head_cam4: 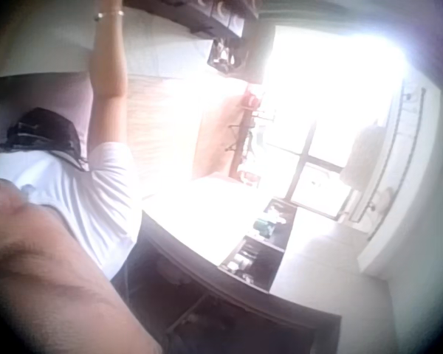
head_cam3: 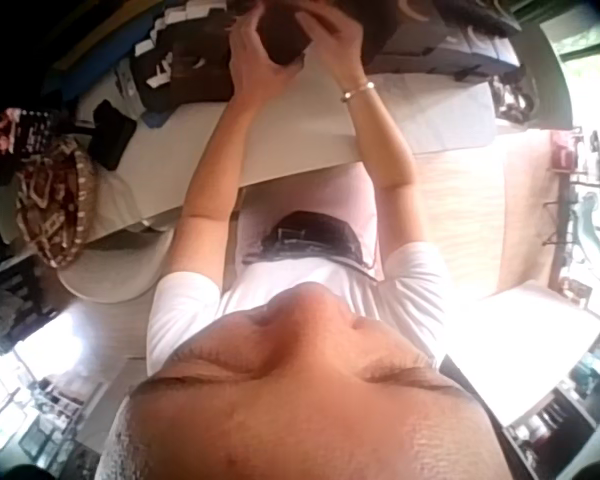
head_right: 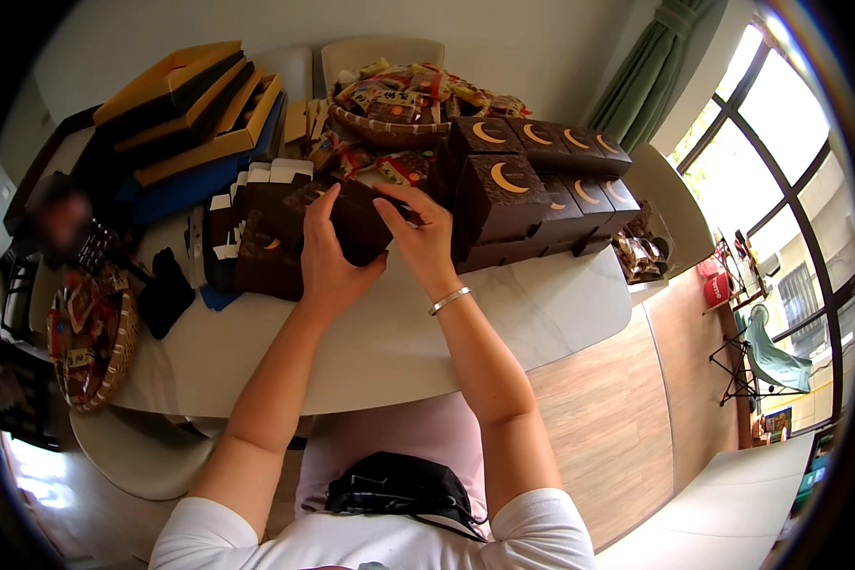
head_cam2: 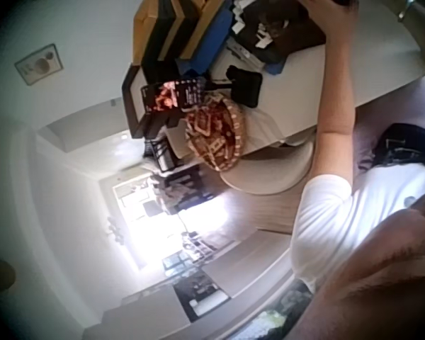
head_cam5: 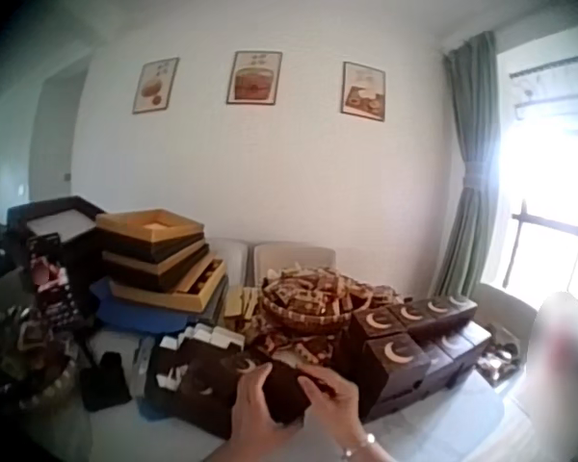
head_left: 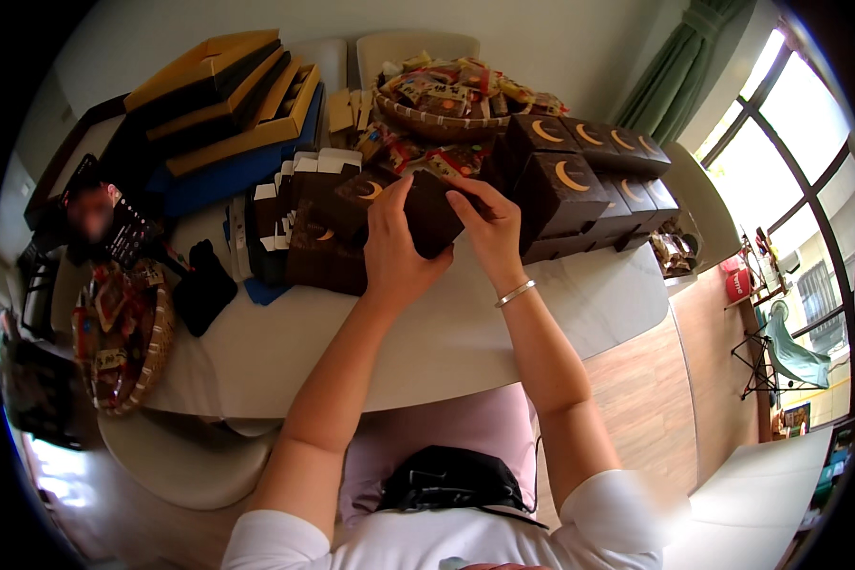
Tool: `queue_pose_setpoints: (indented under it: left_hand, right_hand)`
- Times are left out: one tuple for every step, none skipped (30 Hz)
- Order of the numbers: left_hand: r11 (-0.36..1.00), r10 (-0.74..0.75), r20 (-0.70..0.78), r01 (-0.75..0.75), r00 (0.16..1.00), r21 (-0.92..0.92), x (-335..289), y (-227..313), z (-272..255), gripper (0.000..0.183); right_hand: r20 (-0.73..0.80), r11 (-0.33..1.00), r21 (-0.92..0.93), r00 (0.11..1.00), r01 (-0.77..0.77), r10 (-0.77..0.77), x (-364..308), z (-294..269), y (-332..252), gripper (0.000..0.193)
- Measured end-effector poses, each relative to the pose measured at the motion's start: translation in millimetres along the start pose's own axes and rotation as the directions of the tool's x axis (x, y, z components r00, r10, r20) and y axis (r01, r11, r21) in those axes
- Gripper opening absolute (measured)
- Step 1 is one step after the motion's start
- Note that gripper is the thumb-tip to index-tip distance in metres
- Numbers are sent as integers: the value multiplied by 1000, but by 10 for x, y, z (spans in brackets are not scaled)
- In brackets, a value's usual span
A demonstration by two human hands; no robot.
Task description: The person assembles small brown cardboard boxes with a crescent moon design. They fold the flaps of flat-packed box components into shape and stack the finished boxes on the table.
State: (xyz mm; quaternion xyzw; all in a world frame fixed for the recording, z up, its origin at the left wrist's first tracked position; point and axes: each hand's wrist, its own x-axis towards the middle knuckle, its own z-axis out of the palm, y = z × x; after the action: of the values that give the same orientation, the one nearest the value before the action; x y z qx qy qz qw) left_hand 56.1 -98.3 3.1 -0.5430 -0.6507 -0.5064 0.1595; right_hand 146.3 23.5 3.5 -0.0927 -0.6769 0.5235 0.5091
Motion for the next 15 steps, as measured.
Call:
queue_pose_setpoints:
  left_hand:
    - [1000,7,-1,-7,1000,13,1,-4,3,103]
    - [1000,14,-2,-14,1000,27,0,-8,6,104]
    - [999,12,0,-12,1000,34,-1,-9,2,104]
    - [999,11,2,-11,1000,41,-2,-10,-2,104]
    - [999,10,4,-10,1000,47,-3,-11,-6,105]
    - [998,5,8,-5,1000,57,-2,-5,-2,105]
    - [998,0,12,-1,1000,66,1,4,2,105]
    - [997,-5,16,4,1000,75,3,10,5,105]
    - [997,-6,12,5,1000,76,1,13,4,105]
    - [997,-6,8,6,1000,76,0,14,3,105]
    - [997,-7,3,7,1000,77,-1,15,-1,105]
    - [997,-23,9,23,1000,72,-4,18,2,105]
    - [997,-40,14,39,999,67,-4,17,-2,105]
    - [997,-56,20,55,998,63,-3,16,-12,105]
    - [996,-70,24,69,997,51,0,25,-18,105]
  right_hand:
    - [-4,1000,-4,1000,9,-9,1,7,-11,21]
    - [-8,1000,3,1000,-5,5,-4,17,-32,21]
    - [-13,1000,13,1000,-19,19,-12,37,-69,21]
    - [-17,999,22,999,-32,32,-15,52,-93,21]
    - [-18,998,58,999,-38,39,-14,62,-101,20]
    - [-19,995,91,999,-44,46,-15,62,-106,20]
    - [-20,991,124,998,-50,53,-16,62,-107,19]
    - [-18,992,119,998,-51,54,-14,57,-100,19]
    - [-15,992,116,998,-53,55,-11,51,-89,18]
    - [-11,992,112,998,-54,56,-10,48,-78,17]
    - [-7,993,109,999,-47,48,-12,50,-70,17]
    - [-1,994,103,999,-40,41,-14,45,-62,17]
    - [5,995,98,999,-34,33,-15,42,-55,17]
    - [10,995,95,1000,-21,20,-15,49,-46,16]
    - [18,996,88,1000,-9,7,-14,48,-40,16]
